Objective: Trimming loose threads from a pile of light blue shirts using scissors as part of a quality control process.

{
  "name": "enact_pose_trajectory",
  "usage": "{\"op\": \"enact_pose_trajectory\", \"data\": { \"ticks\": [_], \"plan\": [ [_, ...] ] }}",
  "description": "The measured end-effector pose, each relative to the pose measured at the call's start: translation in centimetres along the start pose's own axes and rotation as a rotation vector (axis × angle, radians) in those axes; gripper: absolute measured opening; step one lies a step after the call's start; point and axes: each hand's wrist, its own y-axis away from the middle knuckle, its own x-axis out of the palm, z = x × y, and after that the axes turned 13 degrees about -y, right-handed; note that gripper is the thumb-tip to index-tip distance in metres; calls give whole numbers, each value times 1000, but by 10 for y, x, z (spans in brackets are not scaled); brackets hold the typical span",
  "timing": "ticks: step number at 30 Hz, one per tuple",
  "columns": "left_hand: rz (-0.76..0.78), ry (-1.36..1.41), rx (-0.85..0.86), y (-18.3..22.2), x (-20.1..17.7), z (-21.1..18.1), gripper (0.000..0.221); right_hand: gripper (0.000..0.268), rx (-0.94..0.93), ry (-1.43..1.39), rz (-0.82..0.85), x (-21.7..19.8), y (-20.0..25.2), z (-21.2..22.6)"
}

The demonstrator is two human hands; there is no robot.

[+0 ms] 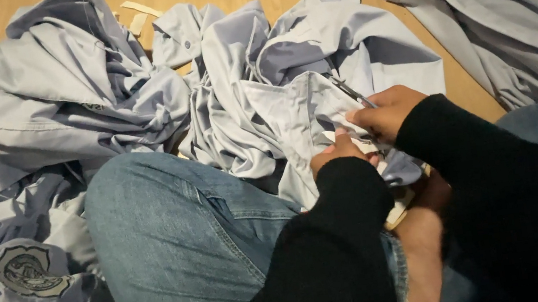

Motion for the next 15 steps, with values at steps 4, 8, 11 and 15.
{"op": "enact_pose_trajectory", "data": {
  "ticks": [4, 8, 11, 15],
  "plan": [
    [17, -35, -8, -26, -1, 4, 50, 15, 106, -454, 2, 9, -7, -11],
    [43, -19, 92, -7, -13, 5, 41, 16, 261, -643, 44, 10, -14, -23],
    [4, -170, 254, -11, -22, 9, 24, 25, 394, -758, 121, 12, -7, -19],
    [-67, -591, 538, -76, -28, 10, 13, 33, 507, -950, 215, 18, 2, -22]
  ]
}}
